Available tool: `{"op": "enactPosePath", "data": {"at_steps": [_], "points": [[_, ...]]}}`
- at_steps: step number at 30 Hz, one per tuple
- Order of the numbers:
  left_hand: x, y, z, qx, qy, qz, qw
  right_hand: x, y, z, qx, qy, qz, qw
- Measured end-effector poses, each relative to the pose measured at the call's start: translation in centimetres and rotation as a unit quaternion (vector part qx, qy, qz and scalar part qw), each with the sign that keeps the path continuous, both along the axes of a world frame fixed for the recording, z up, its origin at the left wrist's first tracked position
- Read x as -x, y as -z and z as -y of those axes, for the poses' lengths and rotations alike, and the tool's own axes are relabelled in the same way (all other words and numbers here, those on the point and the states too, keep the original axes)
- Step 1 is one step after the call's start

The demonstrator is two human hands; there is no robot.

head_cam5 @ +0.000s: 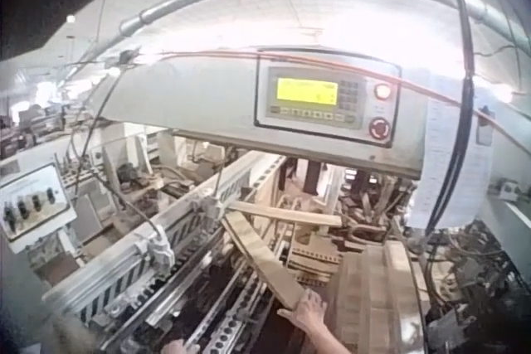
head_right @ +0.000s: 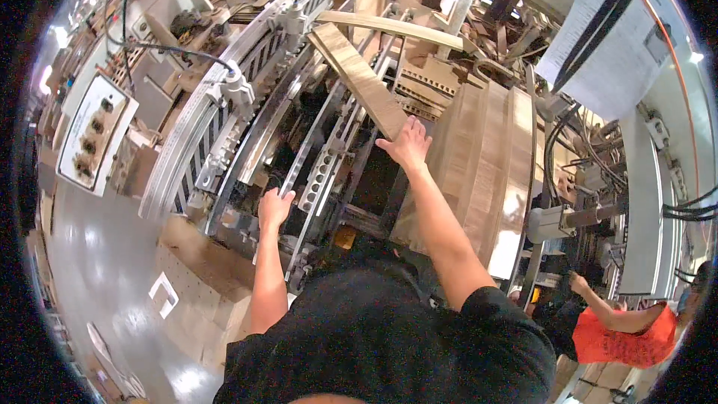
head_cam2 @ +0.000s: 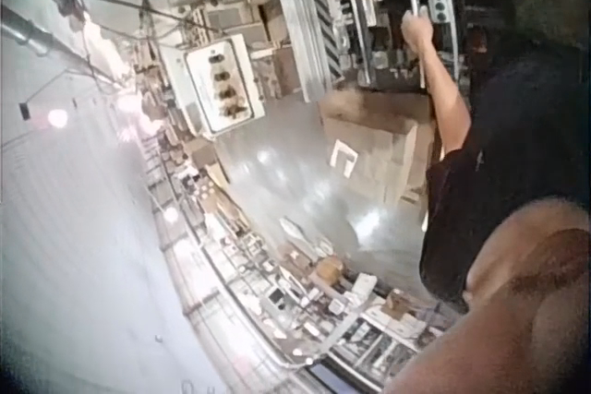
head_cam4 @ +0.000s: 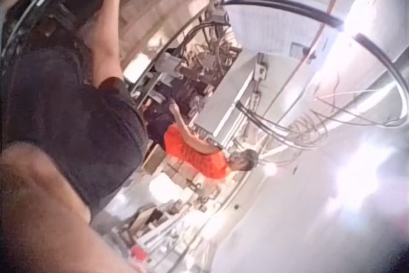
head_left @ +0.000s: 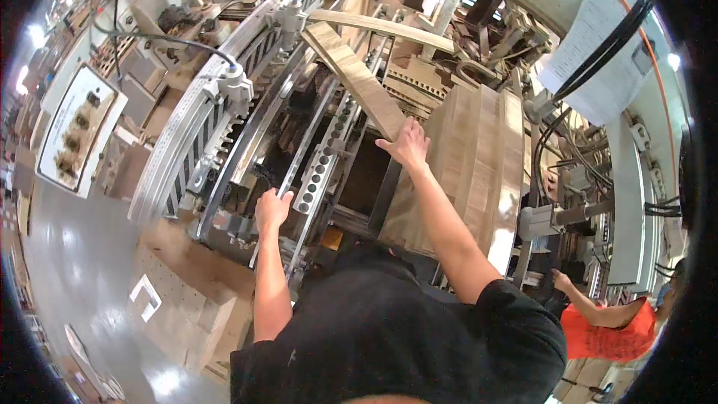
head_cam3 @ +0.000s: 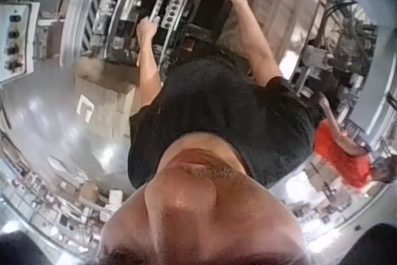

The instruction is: The person places wooden boards into a woodworking machine, moves to a stack on a pallet, and stacks the boards by hand.

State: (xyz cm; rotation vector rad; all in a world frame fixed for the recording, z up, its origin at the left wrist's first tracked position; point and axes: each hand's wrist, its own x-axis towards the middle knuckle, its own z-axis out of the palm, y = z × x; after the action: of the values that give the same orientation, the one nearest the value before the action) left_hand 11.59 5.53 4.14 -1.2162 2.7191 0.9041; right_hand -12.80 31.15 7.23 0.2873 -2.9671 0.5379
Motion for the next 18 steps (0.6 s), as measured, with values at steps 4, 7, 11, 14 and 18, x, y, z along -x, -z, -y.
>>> {"op": "enactPosePath", "data": {"at_steps": [4, 7, 11, 14, 18], "points": [[-1.0, 0.6, 0.6, 0.002, -0.010, 0.010, 1.000, -0.3, -0.4, -0.3, -0.007, -0.029, 0.032, 0.999], [-1.0, 0.2, 0.4, 0.019, -0.014, 0.003, 1.000, -3.0, -0.7, -2.2, -0.015, -0.021, -0.053, 0.998], [-1.1, -0.1, 0.1, -0.013, -0.006, -0.008, 1.000, -7.9, -2.8, -5.9, 0.044, -0.014, -0.012, 0.999], [-2.1, 0.5, 0.3, 0.035, -0.017, -0.063, 0.997, -12.5, -3.6, -8.0, 0.066, -0.007, 0.048, 0.997], [-1.5, 1.8, 1.3, -0.032, -0.034, -0.119, 0.992, -18.3, -3.1, -12.5, 0.098, -0.073, 0.056, 0.991]]}}
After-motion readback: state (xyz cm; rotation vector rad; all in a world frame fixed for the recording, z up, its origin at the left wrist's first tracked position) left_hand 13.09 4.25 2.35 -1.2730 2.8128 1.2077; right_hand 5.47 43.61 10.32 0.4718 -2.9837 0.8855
